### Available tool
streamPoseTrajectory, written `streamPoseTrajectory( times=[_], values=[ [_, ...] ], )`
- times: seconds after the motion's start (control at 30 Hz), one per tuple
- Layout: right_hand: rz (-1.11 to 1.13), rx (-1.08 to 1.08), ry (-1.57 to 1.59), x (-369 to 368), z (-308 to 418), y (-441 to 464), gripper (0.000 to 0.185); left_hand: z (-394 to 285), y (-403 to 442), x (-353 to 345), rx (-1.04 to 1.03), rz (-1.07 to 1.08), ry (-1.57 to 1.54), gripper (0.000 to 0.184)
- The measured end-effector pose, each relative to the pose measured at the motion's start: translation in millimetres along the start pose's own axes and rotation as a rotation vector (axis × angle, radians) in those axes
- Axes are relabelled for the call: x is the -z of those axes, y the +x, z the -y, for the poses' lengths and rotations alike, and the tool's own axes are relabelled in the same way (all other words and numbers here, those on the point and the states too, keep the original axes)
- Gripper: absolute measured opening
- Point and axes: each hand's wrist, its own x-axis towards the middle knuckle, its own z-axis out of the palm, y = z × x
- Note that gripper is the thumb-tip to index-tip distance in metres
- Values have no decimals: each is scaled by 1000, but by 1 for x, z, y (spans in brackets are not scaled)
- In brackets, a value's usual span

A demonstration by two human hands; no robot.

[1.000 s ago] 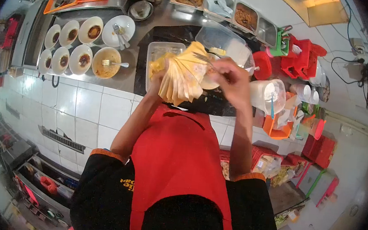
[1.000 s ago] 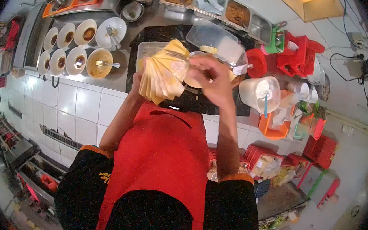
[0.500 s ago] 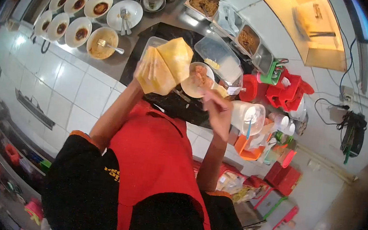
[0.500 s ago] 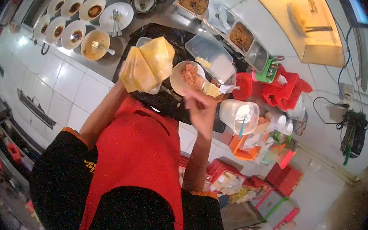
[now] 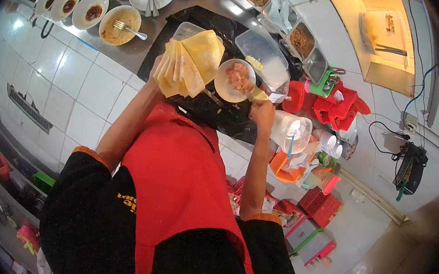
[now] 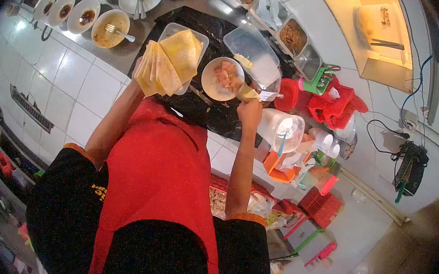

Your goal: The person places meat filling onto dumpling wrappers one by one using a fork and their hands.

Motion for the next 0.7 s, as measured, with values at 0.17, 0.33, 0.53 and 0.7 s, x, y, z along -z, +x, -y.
streamPoseTrajectory(
  times=[0.17,0.33,0.53,0.7],
  values=[
    [-63,316,76,-9,-11,3,15,5,-3,11,-393,-89,859,42],
    [-155,219,3,10,15,-17,16,-15,-9,1,-32,16,-188,41],
    [-145,288,-63,-4,-4,-6,21,-30,1,-7,56,70,-285,43],
    [205,416,671,42,-17,-22,31,-55,-3,-26,214,84,-434,44]
  ],
)
